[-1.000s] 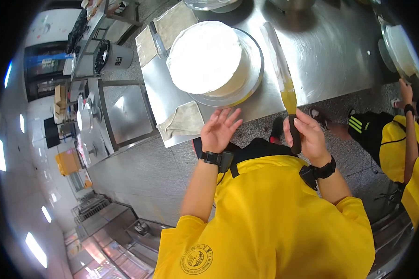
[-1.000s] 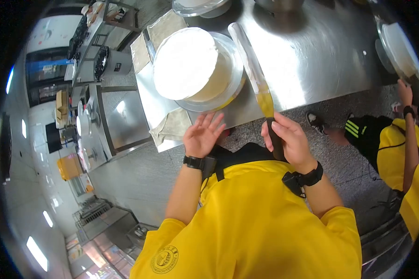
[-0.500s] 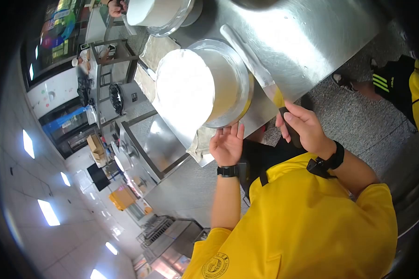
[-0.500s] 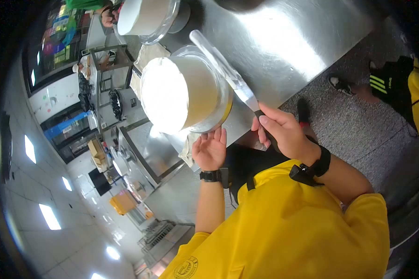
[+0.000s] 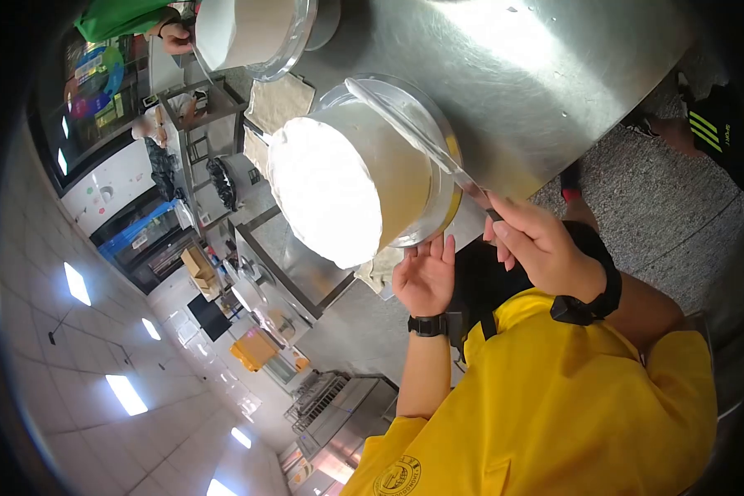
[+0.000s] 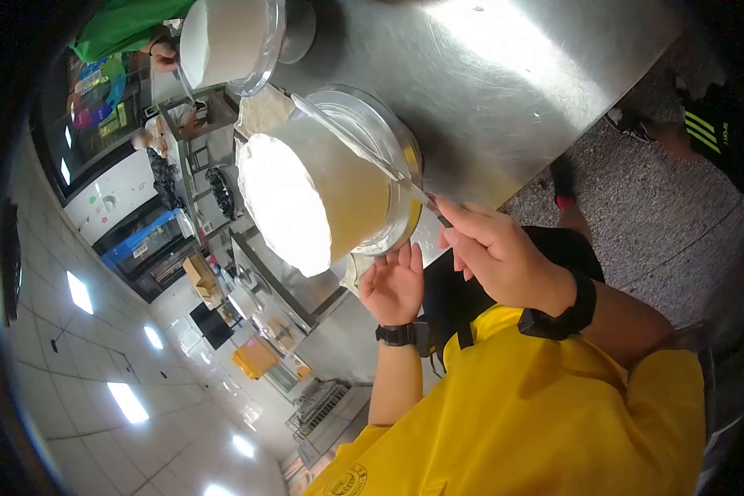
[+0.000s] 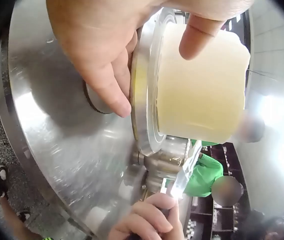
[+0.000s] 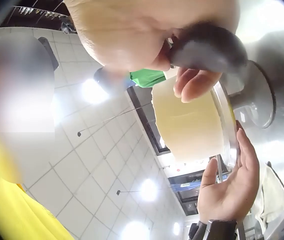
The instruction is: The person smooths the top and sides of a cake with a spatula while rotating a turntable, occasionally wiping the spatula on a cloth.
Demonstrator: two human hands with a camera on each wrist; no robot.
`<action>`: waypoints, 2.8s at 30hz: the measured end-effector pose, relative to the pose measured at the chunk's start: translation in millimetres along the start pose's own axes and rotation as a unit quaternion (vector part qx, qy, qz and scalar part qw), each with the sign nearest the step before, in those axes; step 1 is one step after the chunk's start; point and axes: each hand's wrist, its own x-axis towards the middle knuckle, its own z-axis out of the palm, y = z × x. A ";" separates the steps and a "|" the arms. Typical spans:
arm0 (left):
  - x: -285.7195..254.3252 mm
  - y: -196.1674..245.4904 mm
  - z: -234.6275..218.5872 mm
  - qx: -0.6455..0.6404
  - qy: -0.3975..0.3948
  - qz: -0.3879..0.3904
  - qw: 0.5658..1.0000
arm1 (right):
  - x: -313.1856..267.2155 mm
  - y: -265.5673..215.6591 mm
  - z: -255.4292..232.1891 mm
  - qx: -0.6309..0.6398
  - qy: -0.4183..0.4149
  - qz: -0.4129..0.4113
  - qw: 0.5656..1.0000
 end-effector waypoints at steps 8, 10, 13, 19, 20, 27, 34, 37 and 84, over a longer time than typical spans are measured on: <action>-7.0 -3.2 17.7 0.021 -0.010 -0.023 0.999 | 1.0 -6.4 3.5 -0.015 0.005 -0.038 0.999; -7.0 -4.6 18.8 0.016 -0.015 -0.033 0.999 | 1.8 -10.9 7.4 -0.027 0.010 -0.043 0.999; -7.9 -10.1 25.8 0.016 -0.027 -0.049 0.998 | 3.5 -12.4 14.6 -0.033 0.001 -0.045 0.998; -8.2 -14.2 21.1 0.018 -0.045 -0.064 0.997 | 7.3 -3.4 27.3 -0.083 0.045 -0.101 0.990; -7.9 -14.4 20.6 0.019 -0.047 -0.065 0.997 | 7.7 -3.7 27.9 -0.084 0.046 -0.099 0.990; -6.0 -19.2 21.1 0.015 -0.056 -0.058 0.997 | 13.5 -9.3 29.1 -0.078 0.049 -0.095 0.991; -7.7 -20.4 32.9 0.057 -0.063 -0.071 0.994 | 24.3 -14.7 29.6 -0.130 0.071 -0.140 0.979; -8.8 -18.7 30.3 0.085 -0.051 -0.069 0.993 | 26.3 -21.2 28.3 -0.136 0.071 -0.087 0.984; 4.8 56.9 -20.6 0.113 0.101 0.127 0.980 | 10.8 -50.4 -44.7 -0.237 0.025 -0.049 0.970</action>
